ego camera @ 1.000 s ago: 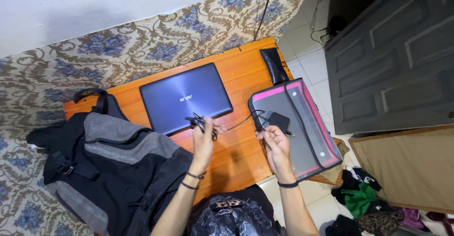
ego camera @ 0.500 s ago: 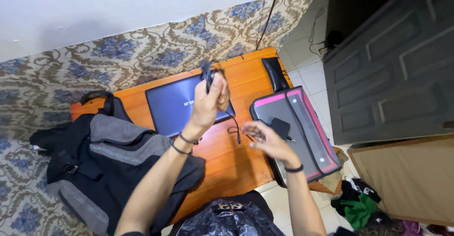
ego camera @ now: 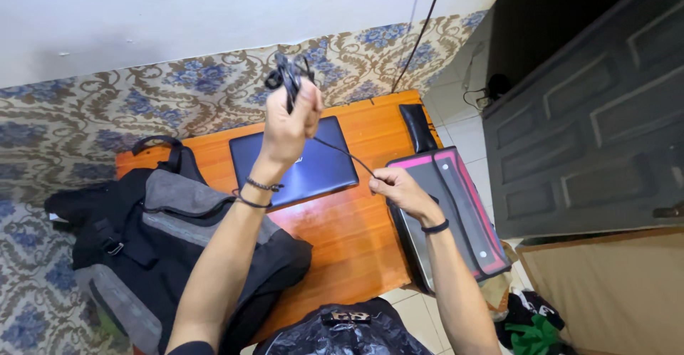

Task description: The person coils a short USB cable and a longer laptop charger cable by hand on a wooden table. They place the coiled cables into a black backpack and a pink laptop sleeve, respectively, without using any tools.

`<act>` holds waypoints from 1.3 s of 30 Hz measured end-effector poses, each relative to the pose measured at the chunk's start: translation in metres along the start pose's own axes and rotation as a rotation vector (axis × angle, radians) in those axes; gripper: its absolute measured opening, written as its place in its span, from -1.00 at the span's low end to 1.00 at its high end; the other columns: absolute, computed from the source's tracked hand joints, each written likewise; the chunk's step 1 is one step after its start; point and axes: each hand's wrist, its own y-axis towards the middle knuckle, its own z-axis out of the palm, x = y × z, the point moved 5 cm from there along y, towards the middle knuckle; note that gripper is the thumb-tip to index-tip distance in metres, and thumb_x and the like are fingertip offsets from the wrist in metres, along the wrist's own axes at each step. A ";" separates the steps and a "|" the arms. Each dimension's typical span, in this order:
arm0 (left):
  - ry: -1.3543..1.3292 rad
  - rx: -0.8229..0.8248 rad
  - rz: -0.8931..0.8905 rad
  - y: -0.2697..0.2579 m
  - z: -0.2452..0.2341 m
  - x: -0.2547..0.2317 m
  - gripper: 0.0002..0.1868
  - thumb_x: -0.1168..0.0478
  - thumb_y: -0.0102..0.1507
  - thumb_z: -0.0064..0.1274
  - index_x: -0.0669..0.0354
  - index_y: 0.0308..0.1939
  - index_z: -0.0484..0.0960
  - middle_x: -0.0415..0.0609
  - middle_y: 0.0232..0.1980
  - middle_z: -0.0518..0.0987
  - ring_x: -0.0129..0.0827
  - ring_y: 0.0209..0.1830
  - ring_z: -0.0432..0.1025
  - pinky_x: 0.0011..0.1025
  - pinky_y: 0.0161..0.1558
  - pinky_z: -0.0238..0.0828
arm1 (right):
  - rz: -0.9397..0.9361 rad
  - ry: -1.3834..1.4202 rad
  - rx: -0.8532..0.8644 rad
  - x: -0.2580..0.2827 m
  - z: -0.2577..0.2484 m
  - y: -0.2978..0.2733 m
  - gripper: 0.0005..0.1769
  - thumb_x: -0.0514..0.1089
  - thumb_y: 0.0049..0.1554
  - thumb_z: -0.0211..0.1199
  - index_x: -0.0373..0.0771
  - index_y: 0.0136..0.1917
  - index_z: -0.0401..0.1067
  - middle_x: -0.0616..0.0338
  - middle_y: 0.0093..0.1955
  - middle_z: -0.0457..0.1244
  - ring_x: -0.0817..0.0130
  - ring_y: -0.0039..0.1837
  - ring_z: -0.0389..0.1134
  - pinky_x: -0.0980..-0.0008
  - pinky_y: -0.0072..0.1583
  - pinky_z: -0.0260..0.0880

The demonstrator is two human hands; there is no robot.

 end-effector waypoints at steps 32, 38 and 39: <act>0.172 -0.150 -0.222 -0.072 0.030 0.125 -0.83 0.20 0.34 0.16 0.25 -0.20 0.61 -0.32 -0.40 0.42 -0.67 -0.42 0.27 -0.56 -0.41 0.28 | -0.200 0.633 -0.598 -0.031 0.087 -0.007 -0.62 0.00 0.37 0.09 -0.41 0.08 0.47 0.45 -0.44 0.02 0.62 -0.37 -0.04 0.50 -0.27 -0.03; 0.594 -0.111 0.071 -0.074 0.034 0.109 -0.91 0.28 0.30 0.21 0.24 -0.20 0.68 -0.13 -0.45 0.50 -0.43 -0.48 0.40 -0.44 -0.38 0.34 | -0.058 1.167 0.098 -0.034 0.050 -0.059 -0.63 0.02 0.39 0.04 -0.36 0.02 0.39 0.45 -0.46 -0.08 0.59 -0.41 -0.11 0.49 -0.34 -0.10; 0.688 -0.116 0.169 -0.072 0.034 0.103 -0.93 0.30 0.29 0.23 0.24 -0.21 0.68 -0.08 -0.43 0.53 -0.37 -0.46 0.43 -0.41 -0.35 0.35 | -0.055 1.165 0.076 -0.034 0.037 -0.064 -0.63 0.02 0.39 0.08 -0.38 0.02 0.39 0.45 -0.46 -0.07 0.60 -0.43 -0.10 0.50 -0.34 -0.09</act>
